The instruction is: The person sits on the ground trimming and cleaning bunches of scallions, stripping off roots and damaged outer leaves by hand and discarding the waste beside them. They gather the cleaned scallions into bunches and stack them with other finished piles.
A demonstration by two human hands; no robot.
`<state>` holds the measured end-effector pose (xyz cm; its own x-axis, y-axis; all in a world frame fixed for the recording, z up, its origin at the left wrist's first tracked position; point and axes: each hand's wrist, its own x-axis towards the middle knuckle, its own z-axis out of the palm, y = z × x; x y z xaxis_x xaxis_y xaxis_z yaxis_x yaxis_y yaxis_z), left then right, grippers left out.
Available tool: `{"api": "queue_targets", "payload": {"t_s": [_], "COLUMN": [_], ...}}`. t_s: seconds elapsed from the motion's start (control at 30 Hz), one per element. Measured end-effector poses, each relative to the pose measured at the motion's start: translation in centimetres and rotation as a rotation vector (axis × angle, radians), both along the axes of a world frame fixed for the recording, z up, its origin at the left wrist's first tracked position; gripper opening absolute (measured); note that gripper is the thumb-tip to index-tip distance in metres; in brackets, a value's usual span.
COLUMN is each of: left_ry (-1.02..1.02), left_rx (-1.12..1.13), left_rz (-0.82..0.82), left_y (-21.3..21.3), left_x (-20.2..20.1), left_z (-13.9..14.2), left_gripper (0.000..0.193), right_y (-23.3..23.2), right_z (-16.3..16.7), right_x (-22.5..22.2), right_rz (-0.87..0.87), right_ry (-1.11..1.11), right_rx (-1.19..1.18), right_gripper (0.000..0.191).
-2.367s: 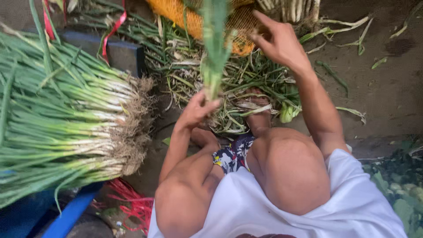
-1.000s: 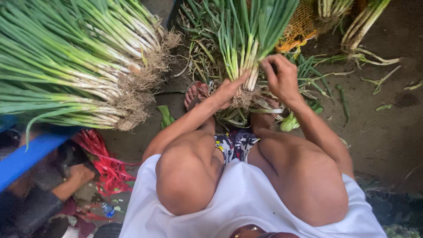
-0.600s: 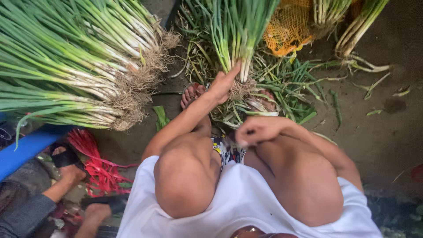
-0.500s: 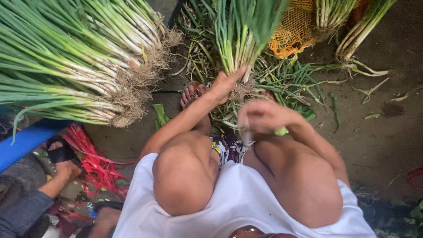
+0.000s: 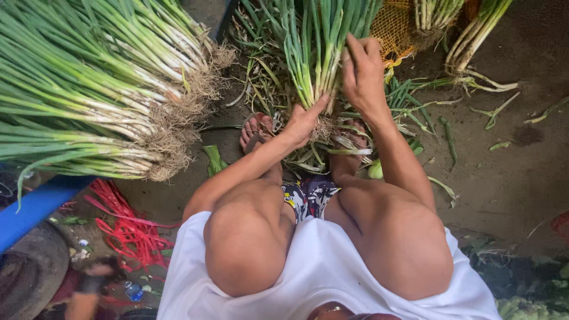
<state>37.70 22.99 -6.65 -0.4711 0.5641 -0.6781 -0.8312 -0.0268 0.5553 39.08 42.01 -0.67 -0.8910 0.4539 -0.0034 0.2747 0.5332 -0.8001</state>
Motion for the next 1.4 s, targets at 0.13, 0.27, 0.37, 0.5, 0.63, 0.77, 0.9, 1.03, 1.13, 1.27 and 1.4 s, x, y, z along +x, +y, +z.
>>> {"api": "queue_targets", "payload": {"t_s": [0.13,0.27,0.37,0.5,0.63,0.77,0.9,1.03,1.13,1.27,1.4], "left_ry": [-0.029,-0.046,-0.117,-0.226,-0.022,0.005,0.121,0.011,0.116,0.166,-0.186], "left_rx": [-0.035,-0.123,-0.157,-0.042,-0.156,-0.205,0.071,0.156,0.139,0.174,0.086], "left_rz": [0.034,-0.064,-0.148,-0.103,-0.225,-0.251,-0.065,-0.111,-0.236,-0.497,-0.201], "left_y": [-0.1,-0.5,-0.8,-1.3,-0.4,0.3,0.6,0.3,-0.1,-2.3,-1.6], "left_x": [0.6,-0.6,-2.3,-3.5,-3.8,-5.6,-5.2,-4.4,-3.4,-4.2,-3.3], "left_z": [-0.5,-0.6,-0.7,-0.7,-0.2,0.7,1.6,1.0,1.5,1.4,0.1], "left_gripper": [0.056,0.073,0.090,0.096,0.087,0.082,0.078,0.051,0.046,0.037,0.037], "right_y": [0.3,-0.3,-2.4,-4.5,-3.4,-1.8,1.1,1.4,-1.7,-2.5,1.9], "right_z": [-1.2,-1.5,0.0,4.1,7.2,7.9,6.9,3.7,2.8,2.7,-0.4], "right_x": [-0.6,0.1,1.4,4.6,6.4,4.9,2.9,1.2,1.2,3.8,4.8], "right_rz": [-0.035,0.013,0.232,0.609,1.010,0.998,0.312,0.041,0.000,0.107,0.173], "right_ry": [-0.068,0.112,0.062,-0.166,-0.128,-0.331,-0.312,-0.407,-0.184,-0.129,-0.243], "right_rx": [-0.162,0.027,0.030,-0.406,-1.024,-0.525,-0.070,-0.546,-0.541,-0.287,-0.225], "right_gripper": [0.018,0.011,0.007,0.010,0.012,0.017,0.023,0.035,0.044,0.048,0.047]}}
